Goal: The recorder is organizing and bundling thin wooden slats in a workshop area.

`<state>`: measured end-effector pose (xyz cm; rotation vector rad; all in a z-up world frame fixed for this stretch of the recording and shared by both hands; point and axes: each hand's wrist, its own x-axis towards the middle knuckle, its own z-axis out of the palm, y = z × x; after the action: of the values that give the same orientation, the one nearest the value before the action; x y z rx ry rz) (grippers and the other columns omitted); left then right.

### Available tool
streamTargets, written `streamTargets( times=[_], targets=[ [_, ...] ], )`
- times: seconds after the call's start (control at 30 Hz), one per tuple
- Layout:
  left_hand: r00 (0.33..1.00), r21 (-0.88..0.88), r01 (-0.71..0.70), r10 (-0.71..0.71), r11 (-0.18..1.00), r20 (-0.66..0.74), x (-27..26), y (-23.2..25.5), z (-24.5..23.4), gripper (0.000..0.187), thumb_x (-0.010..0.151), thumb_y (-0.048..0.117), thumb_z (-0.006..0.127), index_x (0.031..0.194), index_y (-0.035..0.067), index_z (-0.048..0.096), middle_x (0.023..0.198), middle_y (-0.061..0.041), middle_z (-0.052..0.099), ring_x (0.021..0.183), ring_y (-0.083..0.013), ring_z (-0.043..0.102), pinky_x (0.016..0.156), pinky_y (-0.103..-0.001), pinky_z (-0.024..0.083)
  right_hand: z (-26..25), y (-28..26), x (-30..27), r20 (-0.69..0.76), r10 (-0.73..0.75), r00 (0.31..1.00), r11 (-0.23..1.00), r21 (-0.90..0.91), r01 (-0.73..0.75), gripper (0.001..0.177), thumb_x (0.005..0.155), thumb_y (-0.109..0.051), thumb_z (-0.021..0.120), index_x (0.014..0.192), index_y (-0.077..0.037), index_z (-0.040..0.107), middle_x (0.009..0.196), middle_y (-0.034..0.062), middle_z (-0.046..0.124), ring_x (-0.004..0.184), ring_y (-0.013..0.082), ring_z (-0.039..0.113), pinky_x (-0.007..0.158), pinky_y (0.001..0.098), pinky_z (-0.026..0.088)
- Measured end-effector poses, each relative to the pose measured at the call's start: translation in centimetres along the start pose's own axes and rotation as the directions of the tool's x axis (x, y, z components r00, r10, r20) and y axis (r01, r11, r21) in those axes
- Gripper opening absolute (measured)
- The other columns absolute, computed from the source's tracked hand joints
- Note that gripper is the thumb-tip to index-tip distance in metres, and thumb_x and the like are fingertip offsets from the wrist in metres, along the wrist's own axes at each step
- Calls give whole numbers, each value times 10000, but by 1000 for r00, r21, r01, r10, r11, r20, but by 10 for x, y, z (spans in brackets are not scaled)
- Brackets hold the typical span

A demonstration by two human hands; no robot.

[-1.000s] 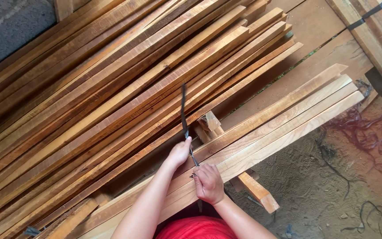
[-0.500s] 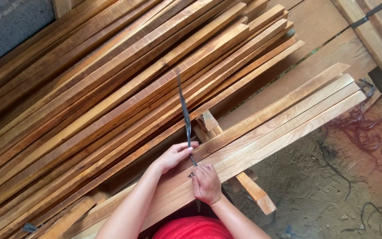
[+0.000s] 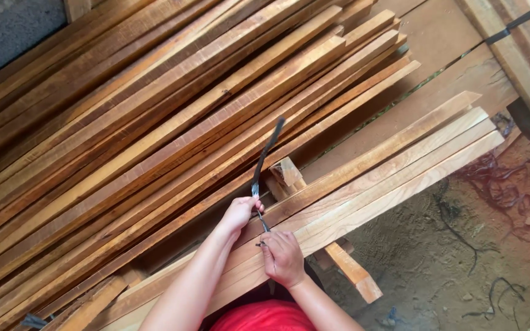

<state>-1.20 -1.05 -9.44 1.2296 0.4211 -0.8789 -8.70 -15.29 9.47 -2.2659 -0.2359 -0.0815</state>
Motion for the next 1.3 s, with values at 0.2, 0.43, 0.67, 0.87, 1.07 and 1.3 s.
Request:
streamTargets(
  times=[0.2,0.43,0.67,0.87,1.07,1.3],
  targets=[
    [992,5,52,-52,999,-115,13,-21,-4,384,1040,252,560,759,42,716,755,-54,732,729,-127,633,777,-296,509,5,2,-2,-3,-29,1000,999,-29,29,51,896,-76,635,941,-54,630,947,71,697,861,266,663,785,387,466],
    [992,9,41,-39,999,-118,13,-16,1,407,1052,267,551,748,45,706,754,-62,719,720,-144,624,769,-312,514,5,9,-9,20,-65,998,998,-3,65,26,917,-72,625,922,-47,621,948,90,705,822,265,668,726,384,446],
    [960,-33,241,-233,970,156,-11,46,4,309,1044,264,538,847,60,659,765,-35,699,746,-122,654,779,-272,512,2,7,-11,16,-77,997,997,-10,77,48,897,-70,639,937,-49,624,965,84,716,815,258,678,700,383,433],
    [983,-56,26,-15,998,184,11,2,0,329,1075,271,557,826,69,629,717,33,592,658,-80,521,651,-233,436,3,9,-13,0,-90,996,996,2,90,42,904,-56,644,935,-51,616,966,78,714,786,252,673,691,378,432],
    [996,60,71,-68,996,-50,23,-10,-4,383,1049,259,552,745,49,654,642,-13,637,595,-110,541,617,-257,451,7,13,-13,-1,-91,996,996,6,91,106,869,-45,641,974,-31,636,942,91,699,745,264,650,682,385,432],
    [996,14,81,-81,997,-21,27,-11,-8,374,1064,236,571,751,48,655,652,-8,624,608,-106,537,615,-248,454,3,8,-5,-39,100,994,984,151,-93,39,912,-53,633,885,-71,655,885,87,687,805,305,660,740,399,483]
  ],
)
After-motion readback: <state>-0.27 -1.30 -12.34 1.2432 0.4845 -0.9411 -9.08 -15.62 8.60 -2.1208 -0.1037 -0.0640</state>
